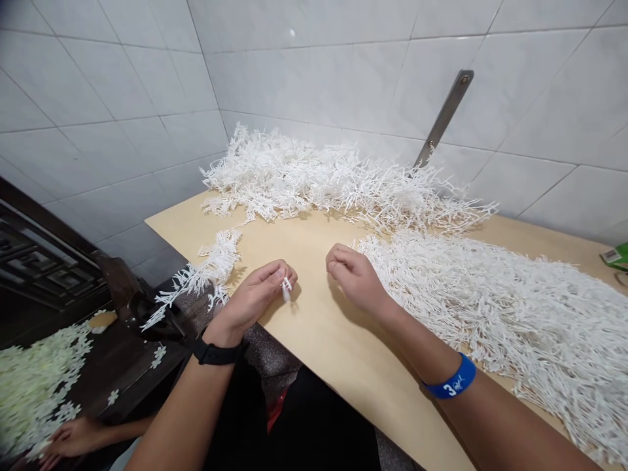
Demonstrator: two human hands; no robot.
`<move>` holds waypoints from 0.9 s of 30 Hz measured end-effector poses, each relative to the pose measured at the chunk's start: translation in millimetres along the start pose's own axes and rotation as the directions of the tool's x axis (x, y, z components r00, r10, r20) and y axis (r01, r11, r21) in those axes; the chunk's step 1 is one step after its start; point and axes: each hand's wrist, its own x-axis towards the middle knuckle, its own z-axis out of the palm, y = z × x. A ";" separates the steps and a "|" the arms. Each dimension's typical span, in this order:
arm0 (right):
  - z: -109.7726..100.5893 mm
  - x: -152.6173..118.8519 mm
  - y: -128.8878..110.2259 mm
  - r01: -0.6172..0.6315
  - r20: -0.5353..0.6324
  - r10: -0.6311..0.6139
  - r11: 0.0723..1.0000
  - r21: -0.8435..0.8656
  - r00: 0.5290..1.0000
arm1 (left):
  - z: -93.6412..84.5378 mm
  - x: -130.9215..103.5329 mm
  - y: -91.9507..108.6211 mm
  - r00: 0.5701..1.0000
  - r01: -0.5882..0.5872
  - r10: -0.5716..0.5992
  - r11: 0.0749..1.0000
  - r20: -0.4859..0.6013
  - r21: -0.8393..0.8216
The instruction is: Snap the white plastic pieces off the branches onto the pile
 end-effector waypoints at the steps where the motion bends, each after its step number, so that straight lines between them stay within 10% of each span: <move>1: -1.4 0.2 3.8 0.031 -0.032 -0.039 0.974 -0.226 0.999 | 1.3 1.2 -2.2 0.999 -0.001 0.003 0.999 -0.048 0.037; 5: 2.1 -4.2 10.8 0.079 -0.075 -0.165 0.764 -0.641 0.983 | 3.4 4.2 -8.0 0.971 0.000 0.037 0.988 -0.237 0.154; 11: 24.5 -9.8 -11.9 0.021 0.071 0.000 0.957 -0.290 0.997 | 2.9 2.1 -5.4 0.977 -0.015 0.068 0.968 -0.203 0.250; 27: 35.7 -15.2 -11.8 -0.037 0.217 0.062 0.993 -0.116 0.974 | 11.0 -2.4 0.2 0.976 0.002 0.097 0.892 -0.196 0.452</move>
